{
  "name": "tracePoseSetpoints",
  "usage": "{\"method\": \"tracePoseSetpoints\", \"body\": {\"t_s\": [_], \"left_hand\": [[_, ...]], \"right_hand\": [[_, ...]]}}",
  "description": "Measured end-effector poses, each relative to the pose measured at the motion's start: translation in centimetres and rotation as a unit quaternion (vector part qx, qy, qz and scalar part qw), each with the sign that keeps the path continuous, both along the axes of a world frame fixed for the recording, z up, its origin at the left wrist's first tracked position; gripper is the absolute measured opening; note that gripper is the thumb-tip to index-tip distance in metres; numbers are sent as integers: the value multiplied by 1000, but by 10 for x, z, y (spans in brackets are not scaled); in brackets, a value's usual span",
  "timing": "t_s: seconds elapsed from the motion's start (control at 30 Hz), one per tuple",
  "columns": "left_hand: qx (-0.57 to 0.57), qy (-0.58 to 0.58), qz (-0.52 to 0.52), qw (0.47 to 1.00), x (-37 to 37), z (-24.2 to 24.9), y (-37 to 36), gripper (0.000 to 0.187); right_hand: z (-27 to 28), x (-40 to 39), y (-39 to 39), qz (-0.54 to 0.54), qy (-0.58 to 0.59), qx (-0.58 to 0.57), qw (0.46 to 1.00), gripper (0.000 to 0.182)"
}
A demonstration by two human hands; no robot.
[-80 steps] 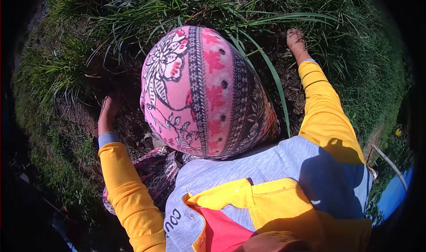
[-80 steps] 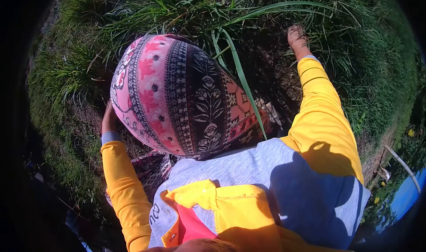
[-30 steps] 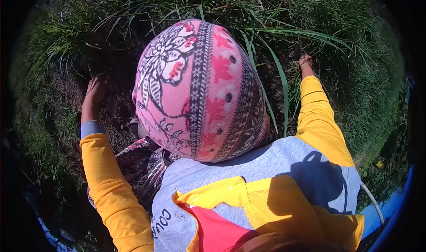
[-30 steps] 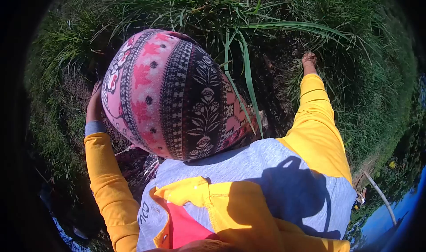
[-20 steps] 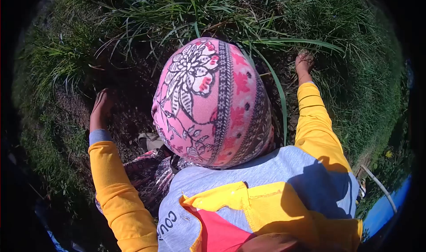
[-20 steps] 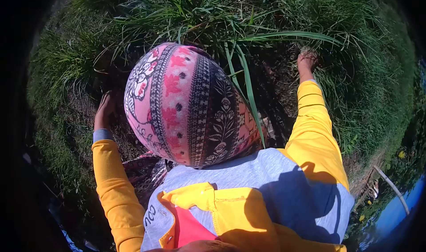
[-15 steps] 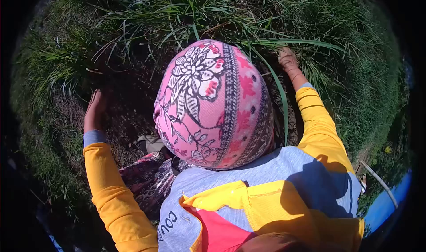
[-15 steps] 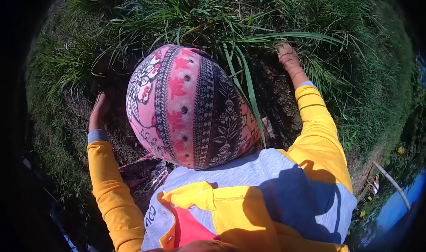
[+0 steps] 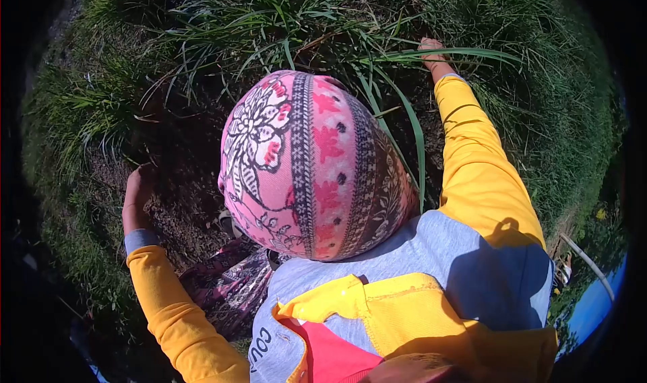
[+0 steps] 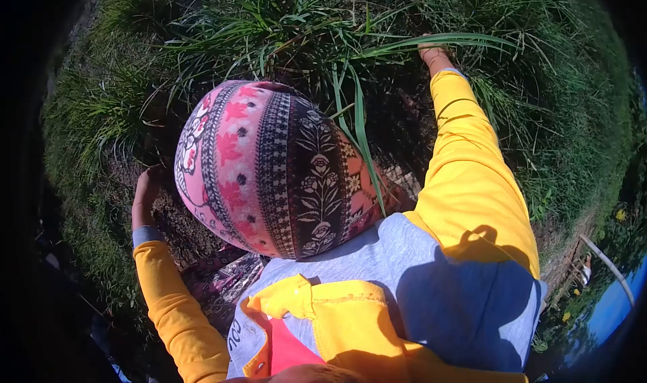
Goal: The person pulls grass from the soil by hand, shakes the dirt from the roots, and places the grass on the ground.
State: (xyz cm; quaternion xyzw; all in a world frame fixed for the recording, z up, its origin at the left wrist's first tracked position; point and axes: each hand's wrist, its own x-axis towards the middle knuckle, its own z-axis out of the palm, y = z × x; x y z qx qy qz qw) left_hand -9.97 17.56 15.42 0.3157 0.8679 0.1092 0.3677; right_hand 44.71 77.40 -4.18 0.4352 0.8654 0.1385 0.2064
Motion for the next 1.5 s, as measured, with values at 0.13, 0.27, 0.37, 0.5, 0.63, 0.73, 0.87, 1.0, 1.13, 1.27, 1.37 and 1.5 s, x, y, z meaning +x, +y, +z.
{"method": "tracePoseSetpoints", "body": {"t_s": [0.13,0.27,0.37,0.5,0.63,0.73,0.87,1.0,1.13,1.27,1.37,1.5], "left_hand": [[-30,-15,-31,999,-15,3,-6,25],[22,-9,-2,1000,-44,-20,-13,23],[-14,87,-85,992,-67,-35,-6,26],[-85,161,-149,972,-23,17,37,30],[-104,115,-101,983,-20,19,39,32],[-112,198,-183,956,-17,22,35,31],[-70,129,-67,987,-20,23,20,31],[-42,86,-31,995,-25,23,12,27],[3,104,-40,994,-40,10,-9,25],[-80,155,-91,980,-30,31,2,25],[-53,154,-92,982,-31,36,0,26],[-57,172,-87,980,-25,51,-4,27]], "right_hand": [[-39,22,6,-43,202,-116,971,31],[80,-31,-76,-164,179,-145,959,34],[85,-37,-92,-148,70,-195,967,39],[15,-20,-92,-310,399,-304,807,22],[23,-22,-89,-351,421,-352,759,15],[38,-25,-91,-204,248,-271,907,11],[15,-21,-77,-102,135,-206,964,27],[24,-16,-66,-135,269,-230,925,28],[93,-21,-59,-297,657,-330,609,29],[175,-40,-79,-220,275,-295,888,25],[112,-2,-57,22,135,-168,976,26],[78,1,-79,-31,227,-127,965,25]]}}
